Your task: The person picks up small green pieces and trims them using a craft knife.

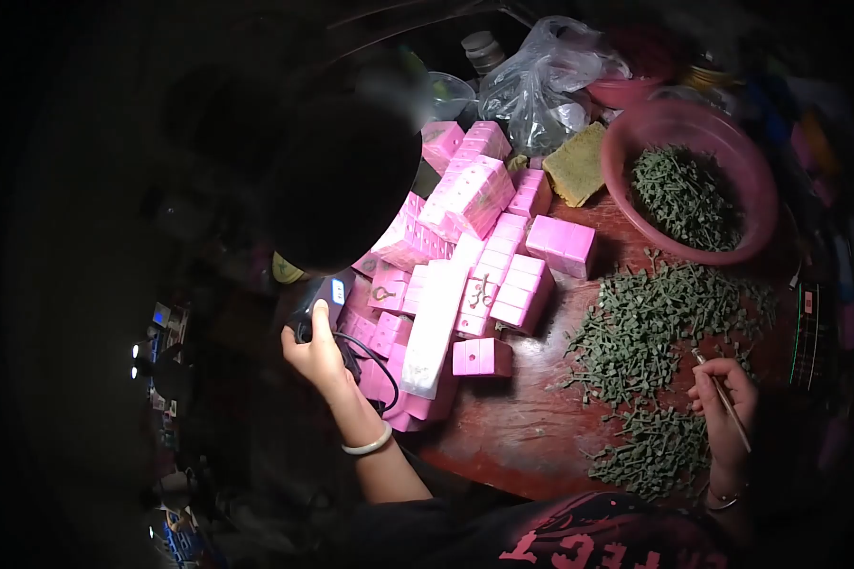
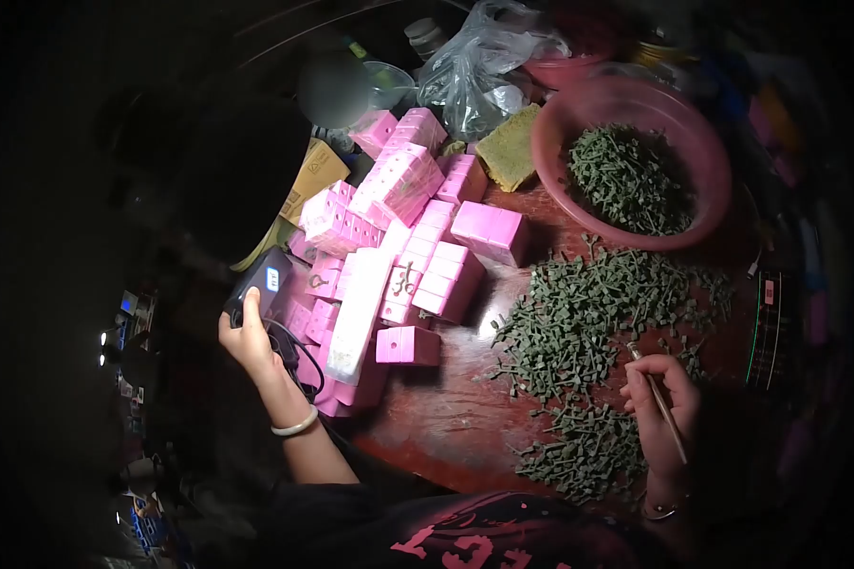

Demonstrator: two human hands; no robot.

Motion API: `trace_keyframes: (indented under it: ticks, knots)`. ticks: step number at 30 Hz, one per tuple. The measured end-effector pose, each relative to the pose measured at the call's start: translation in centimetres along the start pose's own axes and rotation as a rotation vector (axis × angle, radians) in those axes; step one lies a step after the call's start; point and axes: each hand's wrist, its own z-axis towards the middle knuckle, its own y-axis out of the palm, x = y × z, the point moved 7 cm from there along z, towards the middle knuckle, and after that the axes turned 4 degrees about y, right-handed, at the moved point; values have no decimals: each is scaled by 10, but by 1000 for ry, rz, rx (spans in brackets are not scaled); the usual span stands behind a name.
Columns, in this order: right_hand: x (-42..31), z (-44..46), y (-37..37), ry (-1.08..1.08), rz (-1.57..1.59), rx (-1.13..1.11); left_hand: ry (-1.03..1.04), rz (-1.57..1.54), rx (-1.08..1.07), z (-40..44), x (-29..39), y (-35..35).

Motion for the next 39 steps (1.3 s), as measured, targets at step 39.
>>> trace_keyframes:
  ticks: [39]
  knots:
    - [3, 1, -4, 18, 31, 17, 574, 375, -127, -41, 80, 19]
